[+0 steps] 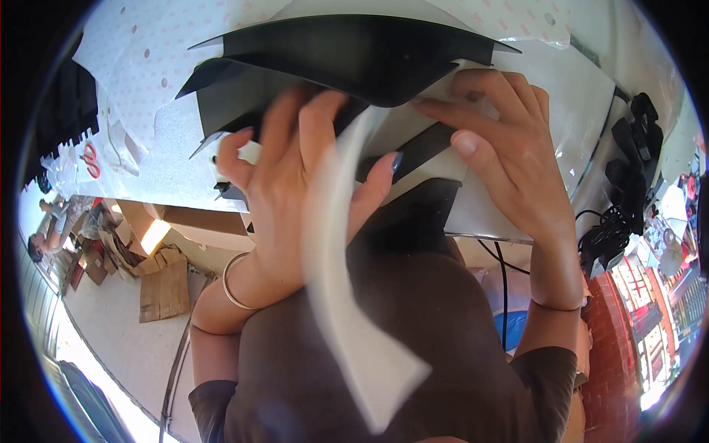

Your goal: Applying adhesive foam padding pieces to black plastic toy components at a factory workbench.

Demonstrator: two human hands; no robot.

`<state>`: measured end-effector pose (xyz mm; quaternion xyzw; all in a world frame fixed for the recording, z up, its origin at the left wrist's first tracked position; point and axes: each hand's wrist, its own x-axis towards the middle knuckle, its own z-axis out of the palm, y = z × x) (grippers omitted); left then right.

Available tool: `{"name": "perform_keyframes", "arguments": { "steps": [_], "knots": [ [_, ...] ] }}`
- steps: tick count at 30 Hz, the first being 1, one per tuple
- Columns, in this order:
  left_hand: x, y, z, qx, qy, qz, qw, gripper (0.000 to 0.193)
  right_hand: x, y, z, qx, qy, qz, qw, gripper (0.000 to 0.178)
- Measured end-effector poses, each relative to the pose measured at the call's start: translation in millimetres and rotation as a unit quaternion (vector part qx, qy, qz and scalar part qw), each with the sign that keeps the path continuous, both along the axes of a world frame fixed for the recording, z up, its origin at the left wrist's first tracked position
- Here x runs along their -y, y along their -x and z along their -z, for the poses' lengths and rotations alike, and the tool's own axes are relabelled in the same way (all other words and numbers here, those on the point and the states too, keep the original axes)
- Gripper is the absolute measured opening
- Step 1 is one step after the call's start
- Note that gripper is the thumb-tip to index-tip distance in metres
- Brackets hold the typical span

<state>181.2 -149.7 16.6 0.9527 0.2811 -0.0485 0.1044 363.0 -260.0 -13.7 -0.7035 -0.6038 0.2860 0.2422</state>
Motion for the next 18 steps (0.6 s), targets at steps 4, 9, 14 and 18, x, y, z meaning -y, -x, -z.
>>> {"name": "perform_keyframes", "arguments": {
  "steps": [4,9,14,18],
  "knots": [
    [-12,4,0,-0.031,0.038,-0.034,0.998,0.038,-3,-2,-5,0.012,0.013,-0.019,1.000,0.040],
    [-13,46,-8,-0.020,0.032,-0.111,0.993,0.062,-4,-4,-8,0.022,0.035,-0.032,0.999,0.041],
    [-14,69,-28,0.201,0.194,-0.168,0.945,0.070,-6,-5,-11,0.016,0.044,-0.036,0.998,0.042],
    [-12,70,-40,0.361,0.189,-0.203,0.891,0.059,-8,0,-9,0.048,0.011,-0.027,0.998,0.036]
  ]
}}
